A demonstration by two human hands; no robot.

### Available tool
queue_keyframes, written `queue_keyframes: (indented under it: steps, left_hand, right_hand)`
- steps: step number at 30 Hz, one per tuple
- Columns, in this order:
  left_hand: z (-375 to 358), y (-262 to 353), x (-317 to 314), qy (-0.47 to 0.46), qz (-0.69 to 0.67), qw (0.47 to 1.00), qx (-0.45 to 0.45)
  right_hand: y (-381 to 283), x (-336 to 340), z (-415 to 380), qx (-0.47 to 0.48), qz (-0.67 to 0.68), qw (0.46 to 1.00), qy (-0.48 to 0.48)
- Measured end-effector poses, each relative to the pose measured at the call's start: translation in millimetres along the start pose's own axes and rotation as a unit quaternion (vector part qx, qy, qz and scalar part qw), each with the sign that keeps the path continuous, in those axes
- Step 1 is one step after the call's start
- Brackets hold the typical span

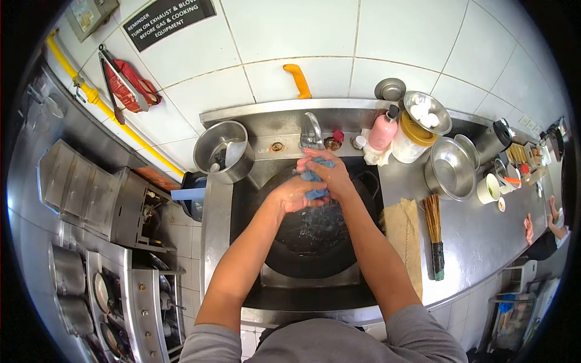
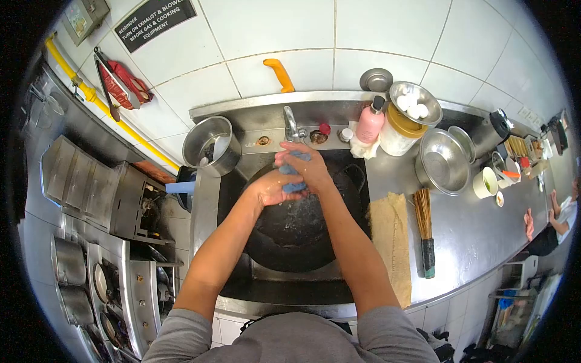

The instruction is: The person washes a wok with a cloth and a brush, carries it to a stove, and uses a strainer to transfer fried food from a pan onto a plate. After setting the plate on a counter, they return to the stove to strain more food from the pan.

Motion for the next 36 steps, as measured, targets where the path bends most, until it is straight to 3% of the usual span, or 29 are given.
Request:
queue_keyframes:
  steps: [1,2,4,5,8,9,11,12,14,17,21,22,24,26,27,29,31,33,34,36]
  left_hand:
    - [-2,-7,-3,0.0,0.0,1.0,0.001]
    - [-2,-16,-4,0.057,0.006,0.998,-0.016]
    - [-2,-26,-9,0.157,0.066,0.985,-0.028]
    - [3,-32,-11,0.155,0.066,0.985,-0.028]
    - [13,-53,-3,0.325,0.226,0.915,-0.076]
    - [18,-64,2,0.325,0.226,0.915,-0.076]
    - [26,-76,10,0.337,0.466,0.789,-0.217]
    - [19,-79,5,0.336,0.467,0.789,-0.216]
    - [2,-84,-5,0.395,0.558,0.726,-0.083]
    - [-1,-105,-2,0.368,0.618,0.689,-0.088]
    - [-20,-100,-28,0.339,0.604,0.711,-0.124]
    - [-29,-97,-35,0.344,0.6,0.708,-0.145]
    - [-55,-88,-47,0.353,0.596,0.702,-0.164]
    - [-86,-86,-54,0.261,0.513,0.798,-0.176]
    - [-100,-89,-44,0.272,0.512,0.797,-0.173]
    - [-140,-88,-14,0.35,0.403,0.806,-0.258]
    - [-182,-95,36,0.428,0.346,0.778,-0.304]
    - [-222,-120,94,0.531,0.258,0.781,-0.204]
    - [-236,-126,102,0.543,0.252,0.776,-0.2]
    - [-255,-139,113,0.576,0.14,0.784,-0.184]
  right_hand:
    - [-4,-5,-2,-0.029,-0.022,0.999,-0.036]
    - [-4,-7,-5,-0.059,-0.042,0.995,-0.069]
    - [1,-1,-3,-0.053,-0.051,0.995,-0.072]
    - [3,0,-1,-0.044,-0.061,0.994,-0.08]
    - [19,7,0,-0.028,-0.089,0.996,0.001]
    - [25,8,-2,-0.029,-0.089,0.996,0.001]
    - [43,18,-7,-0.076,-0.09,0.991,0.065]
    - [54,21,-12,-0.076,-0.09,0.991,0.066]
    - [75,34,-23,-0.085,-0.057,0.986,0.128]
    - [97,43,-48,-0.115,0.016,0.968,0.224]
    - [70,61,-79,-0.049,0.024,0.978,0.202]
    - [37,65,-96,-0.106,0.023,0.967,0.231]
    - [2,96,-108,-0.023,-0.014,0.978,0.208]
    - [-51,130,-140,-0.003,-0.115,0.969,0.219]
    - [-81,143,-160,0.005,-0.197,0.956,0.219]
    - [-114,165,-199,-0.023,-0.246,0.932,0.264]
    - [-115,203,-234,-0.021,-0.41,0.876,0.254]
    - [-94,238,-261,-0.052,-0.476,0.845,0.236]
    - [-74,255,-270,-0.053,-0.478,0.848,0.222]
    - [-43,275,-278,0.083,-0.653,0.73,0.185]
Point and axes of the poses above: each hand's wrist, its own z-axis towards the middle knuckle, its own x-axis out of the back of the hand, y = z × x, the point moved 4 cm from there along z, towards the middle knuckle, and after that the axes turned 10 degrees about y, right-handed, at the moved point
